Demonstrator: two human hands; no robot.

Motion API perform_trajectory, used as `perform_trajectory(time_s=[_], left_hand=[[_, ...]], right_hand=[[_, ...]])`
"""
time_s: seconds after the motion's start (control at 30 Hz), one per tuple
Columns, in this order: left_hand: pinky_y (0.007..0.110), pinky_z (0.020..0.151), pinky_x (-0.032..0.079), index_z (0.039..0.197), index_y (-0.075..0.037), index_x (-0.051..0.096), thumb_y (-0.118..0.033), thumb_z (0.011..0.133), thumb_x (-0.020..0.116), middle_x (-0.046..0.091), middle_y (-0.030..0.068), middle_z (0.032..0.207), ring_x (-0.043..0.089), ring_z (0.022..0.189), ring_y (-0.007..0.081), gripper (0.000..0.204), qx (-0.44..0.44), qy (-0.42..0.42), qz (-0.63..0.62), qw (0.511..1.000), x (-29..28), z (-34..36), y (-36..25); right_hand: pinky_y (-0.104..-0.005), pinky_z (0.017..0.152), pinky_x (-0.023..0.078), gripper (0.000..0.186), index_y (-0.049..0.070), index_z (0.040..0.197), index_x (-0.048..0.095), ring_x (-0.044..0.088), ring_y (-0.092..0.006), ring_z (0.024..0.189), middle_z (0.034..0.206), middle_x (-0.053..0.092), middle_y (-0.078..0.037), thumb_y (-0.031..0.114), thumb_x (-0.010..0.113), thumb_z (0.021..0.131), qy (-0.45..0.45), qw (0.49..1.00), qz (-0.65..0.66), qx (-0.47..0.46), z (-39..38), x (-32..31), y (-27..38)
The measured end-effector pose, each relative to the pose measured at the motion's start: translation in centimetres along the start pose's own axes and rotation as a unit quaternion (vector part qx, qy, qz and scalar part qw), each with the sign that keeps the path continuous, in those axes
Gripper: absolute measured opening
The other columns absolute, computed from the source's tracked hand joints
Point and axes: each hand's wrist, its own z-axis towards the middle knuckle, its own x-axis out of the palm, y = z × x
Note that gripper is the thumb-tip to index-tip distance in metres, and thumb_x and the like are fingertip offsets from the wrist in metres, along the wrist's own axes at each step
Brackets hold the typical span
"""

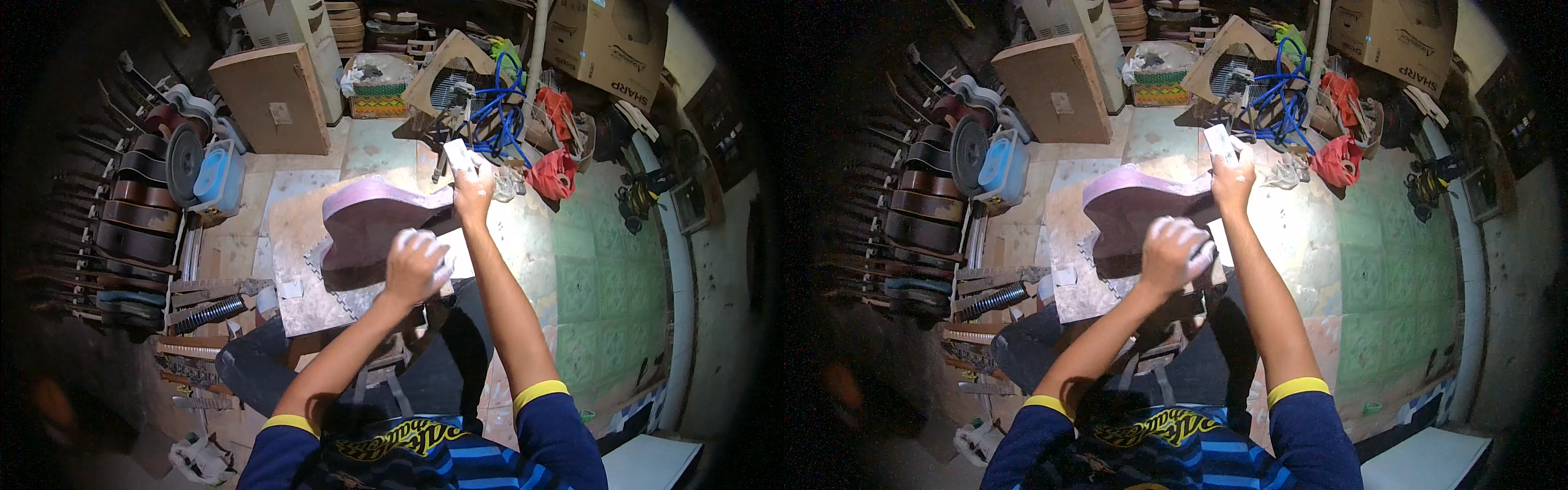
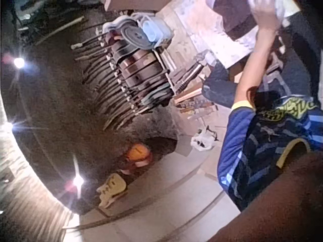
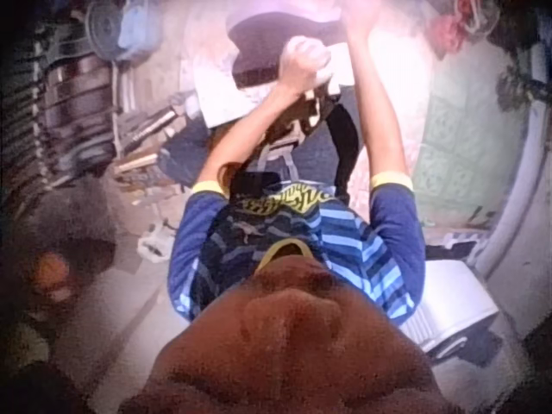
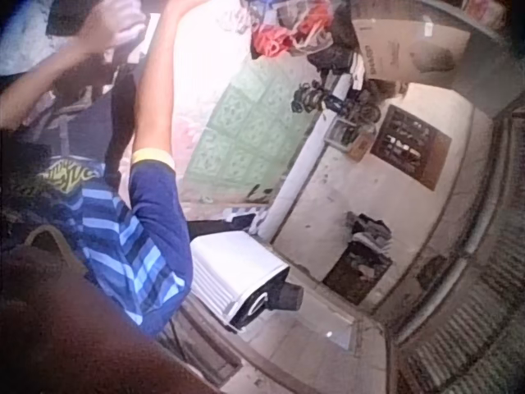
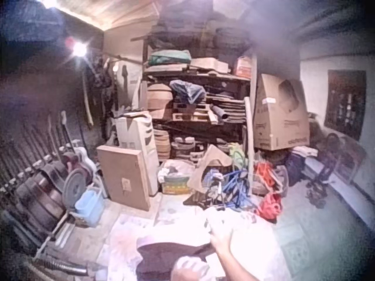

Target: The person sands the surface of a guitar body using a sanding block, wiping away white dust with their hands and continuing to sand different edges and surfaces.

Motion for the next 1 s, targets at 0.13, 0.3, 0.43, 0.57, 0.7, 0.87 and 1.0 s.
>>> perform_trajectory(time_s=[0.13, 0.3, 0.43, 0.57, 0.7, 0.87, 1.0], left_hand=[[0.049, 0.096, 0.042, 0.096, -0.014, 0.074, -0.027, 0.077, 0.081, 0.068, 0.0052, 0.110, 0.060, 0.111, 0.0297, 0.024, -0.020, -0.067, 0.090, 0.994, -3.6, 2.9, 1.9], [0.052, 0.101, 0.038, 0.105, -0.013, 0.074, -0.038, 0.079, 0.080, 0.067, 0.0073, 0.114, 0.058, 0.116, 0.0320, 0.037, -0.090, -0.090, 0.196, 0.972, -6.3, 7.5, 4.4], [0.047, 0.084, 0.051, 0.103, -0.010, 0.074, -0.043, 0.081, 0.078, 0.071, 0.0112, 0.103, 0.067, 0.097, 0.0325, 0.041, -0.182, 0.022, 0.180, 0.966, -6.9, 8.6, 6.1], [0.047, 0.079, 0.053, 0.100, -0.011, 0.075, -0.049, 0.081, 0.077, 0.072, 0.0110, 0.096, 0.068, 0.093, 0.0330, 0.043, -0.151, 0.020, 0.194, 0.969, -6.6, 7.8, 8.8], [0.049, 0.079, 0.053, 0.100, -0.013, 0.076, -0.053, 0.081, 0.076, 0.071, 0.0115, 0.094, 0.068, 0.091, 0.0342, 0.044, -0.166, -0.005, 0.232, 0.959, -6.7, 8.9, 8.7], [0.050, 0.077, 0.055, 0.101, -0.013, 0.077, -0.058, 0.083, 0.071, 0.073, 0.0108, 0.091, 0.070, 0.089, 0.0351, 0.049, -0.152, -0.023, 0.243, 0.958, -6.3, 9.5, 10.4], [0.050, 0.077, 0.056, 0.094, -0.012, 0.077, -0.054, 0.081, 0.071, 0.073, 0.0175, 0.089, 0.072, 0.087, 0.0386, 0.044, -0.159, -0.018, 0.229, 0.960, -5.4, 10.0, 9.4]], right_hand=[[-0.0390, 0.090, 0.052, 0.039, -0.005, 0.123, 0.062, 0.069, -0.0293, 0.100, 0.110, 0.071, -0.020, 0.011, 0.068, 0.088, 0.008, 1.000, 0.003, 0.021, 0.2, 0.6, 0.1], [-0.0389, 0.093, 0.051, 0.041, -0.006, 0.124, 0.062, 0.067, -0.0294, 0.103, 0.113, 0.070, -0.020, 0.012, 0.068, 0.088, 0.020, 0.999, -0.012, 0.036, 0.5, -0.1, 0.8], [-0.0420, 0.094, 0.052, 0.047, -0.001, 0.123, 0.063, 0.066, -0.0357, 0.107, 0.114, 0.067, -0.021, 0.014, 0.075, 0.080, -0.020, 0.985, -0.131, -0.109, 0.5, -0.6, 3.5], [-0.0383, 0.093, 0.054, 0.054, -0.001, 0.123, 0.064, 0.068, -0.0301, 0.108, 0.119, 0.067, -0.020, 0.025, 0.080, 0.079, 0.209, 0.970, -0.023, -0.123, -4.0, -1.9, 16.1], [-0.0433, 0.082, 0.057, 0.035, 0.004, 0.105, 0.072, 0.072, -0.0368, 0.092, 0.098, 0.073, -0.017, 0.026, 0.076, 0.078, 0.661, 0.729, 0.129, -0.121, -10.3, -5.1, 25.2], [-0.0413, 0.080, 0.057, 0.023, 0.001, 0.097, 0.072, 0.071, -0.0339, 0.089, 0.092, 0.071, -0.018, 0.017, 0.067, 0.082, 0.571, 0.702, 0.394, -0.161, -17.0, -3.6, 32.5], [-0.0411, 0.080, 0.057, 0.024, 0.001, 0.099, 0.072, 0.071, -0.0333, 0.091, 0.095, 0.071, -0.018, 0.017, 0.068, 0.082, 0.603, 0.666, 0.414, -0.147, -19.2, -2.0, 35.2]])
